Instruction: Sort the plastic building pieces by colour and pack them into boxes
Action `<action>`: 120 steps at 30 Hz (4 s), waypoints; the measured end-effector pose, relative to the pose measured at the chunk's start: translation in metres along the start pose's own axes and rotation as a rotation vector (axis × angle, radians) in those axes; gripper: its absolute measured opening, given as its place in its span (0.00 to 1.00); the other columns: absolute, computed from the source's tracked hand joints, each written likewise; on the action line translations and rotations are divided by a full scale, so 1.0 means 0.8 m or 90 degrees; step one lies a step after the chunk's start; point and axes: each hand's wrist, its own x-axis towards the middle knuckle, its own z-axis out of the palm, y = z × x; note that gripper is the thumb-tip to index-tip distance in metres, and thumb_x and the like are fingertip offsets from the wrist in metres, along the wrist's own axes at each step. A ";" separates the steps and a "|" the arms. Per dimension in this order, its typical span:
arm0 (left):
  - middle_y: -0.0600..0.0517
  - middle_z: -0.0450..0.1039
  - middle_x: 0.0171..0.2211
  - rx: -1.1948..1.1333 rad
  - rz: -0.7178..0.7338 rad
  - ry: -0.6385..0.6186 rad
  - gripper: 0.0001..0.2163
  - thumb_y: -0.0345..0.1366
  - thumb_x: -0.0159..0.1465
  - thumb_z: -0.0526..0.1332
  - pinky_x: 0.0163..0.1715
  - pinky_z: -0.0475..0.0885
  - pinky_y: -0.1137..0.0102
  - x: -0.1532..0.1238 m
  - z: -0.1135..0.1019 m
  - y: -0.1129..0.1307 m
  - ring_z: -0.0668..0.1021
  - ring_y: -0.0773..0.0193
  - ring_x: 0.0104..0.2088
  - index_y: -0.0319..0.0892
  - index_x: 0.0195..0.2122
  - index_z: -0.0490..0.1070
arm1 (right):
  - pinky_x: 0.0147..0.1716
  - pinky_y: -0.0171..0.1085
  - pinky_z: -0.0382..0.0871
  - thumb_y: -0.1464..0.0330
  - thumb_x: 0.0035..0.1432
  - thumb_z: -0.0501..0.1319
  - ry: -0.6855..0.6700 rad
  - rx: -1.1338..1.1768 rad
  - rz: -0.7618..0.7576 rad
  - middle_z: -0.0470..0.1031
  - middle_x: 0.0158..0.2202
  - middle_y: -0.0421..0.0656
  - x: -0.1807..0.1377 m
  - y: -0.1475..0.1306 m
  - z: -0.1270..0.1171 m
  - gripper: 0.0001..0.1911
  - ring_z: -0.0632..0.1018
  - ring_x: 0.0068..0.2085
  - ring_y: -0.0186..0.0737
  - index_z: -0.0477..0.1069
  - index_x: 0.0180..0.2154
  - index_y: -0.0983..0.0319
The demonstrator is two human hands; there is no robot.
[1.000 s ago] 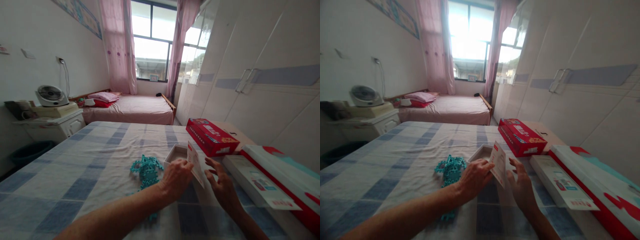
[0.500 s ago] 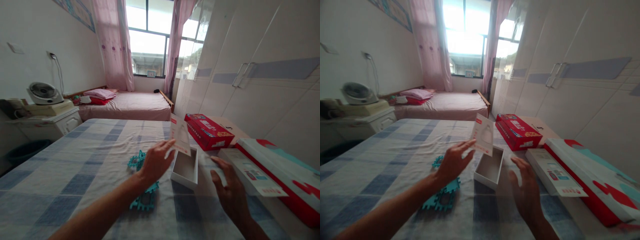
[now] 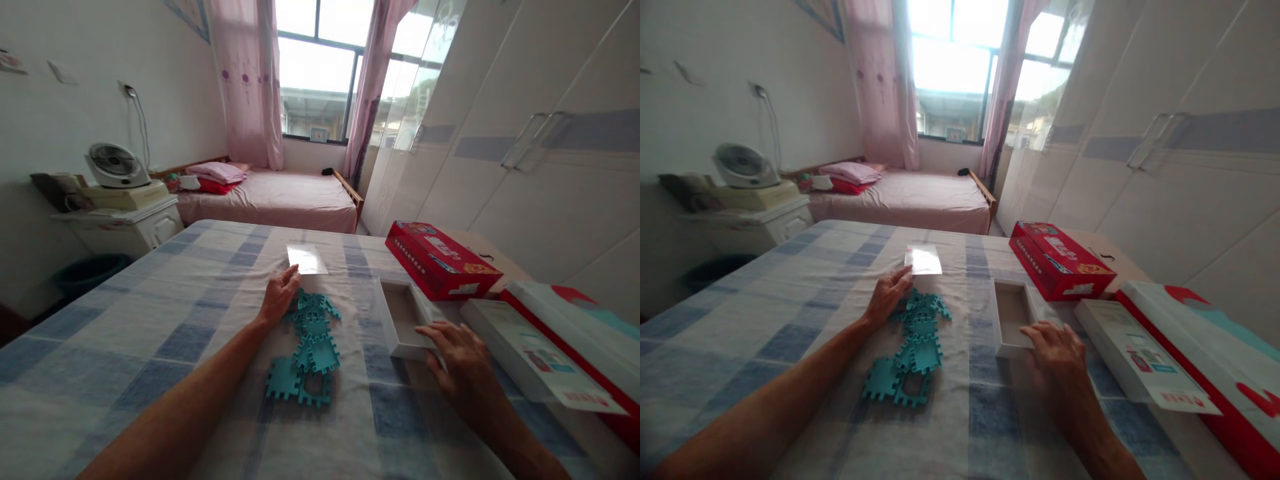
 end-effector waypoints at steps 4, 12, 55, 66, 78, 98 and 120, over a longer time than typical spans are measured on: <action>0.47 0.78 0.39 -0.095 -0.064 -0.012 0.22 0.44 0.60 0.58 0.40 0.74 0.66 -0.002 0.006 -0.004 0.79 0.57 0.40 0.37 0.52 0.70 | 0.54 0.47 0.61 0.64 0.58 0.54 -0.118 0.187 -0.007 0.64 0.56 0.47 0.029 -0.061 -0.002 0.21 0.68 0.55 0.45 0.62 0.54 0.57; 0.42 0.71 0.52 -0.295 -0.115 -0.036 0.20 0.45 0.63 0.55 0.49 0.70 0.65 -0.009 0.015 -0.005 0.76 0.58 0.49 0.36 0.49 0.70 | 0.56 0.58 0.49 0.45 0.45 0.61 -0.272 0.262 0.001 0.49 0.64 0.58 0.108 -0.169 0.071 0.51 0.51 0.63 0.62 0.48 0.63 0.64; 0.42 0.69 0.54 -0.347 -0.119 -0.097 0.17 0.45 0.64 0.55 0.47 0.71 0.63 -0.008 0.020 -0.011 0.74 0.54 0.50 0.38 0.43 0.74 | 0.56 0.48 0.57 0.58 0.53 0.62 -0.213 0.325 -0.174 0.59 0.60 0.46 0.047 -0.147 0.004 0.31 0.61 0.60 0.46 0.58 0.58 0.54; 0.42 0.67 0.55 -0.345 -0.124 -0.092 0.17 0.45 0.64 0.54 0.46 0.71 0.62 -0.009 0.021 -0.008 0.74 0.54 0.50 0.38 0.44 0.73 | 0.47 0.48 0.62 0.57 0.58 0.56 -0.176 0.197 -0.369 0.70 0.43 0.48 0.049 -0.206 0.062 0.19 0.69 0.45 0.47 0.67 0.47 0.61; 0.42 0.67 0.55 -0.341 -0.131 -0.090 0.18 0.45 0.64 0.54 0.47 0.71 0.62 -0.009 0.021 -0.008 0.74 0.54 0.50 0.37 0.45 0.73 | 0.48 0.41 0.65 0.63 0.52 0.61 0.069 0.336 -0.094 0.67 0.45 0.47 0.064 -0.142 0.023 0.23 0.68 0.47 0.43 0.67 0.51 0.60; 0.41 0.68 0.55 -0.358 -0.147 -0.075 0.16 0.44 0.63 0.56 0.46 0.73 0.61 -0.008 0.020 -0.007 0.74 0.53 0.50 0.38 0.42 0.75 | 0.46 0.53 0.65 0.60 0.59 0.53 0.020 -0.075 0.202 0.71 0.50 0.52 0.013 -0.017 -0.003 0.18 0.68 0.53 0.54 0.72 0.43 0.63; 0.42 0.65 0.57 -0.357 -0.155 -0.080 0.16 0.44 0.63 0.55 0.40 0.75 0.64 -0.010 0.020 0.003 0.73 0.53 0.51 0.38 0.42 0.73 | 0.53 0.57 0.55 0.48 0.39 0.66 -0.242 0.206 -0.092 0.62 0.56 0.58 0.108 -0.171 0.089 0.44 0.63 0.57 0.59 0.61 0.54 0.64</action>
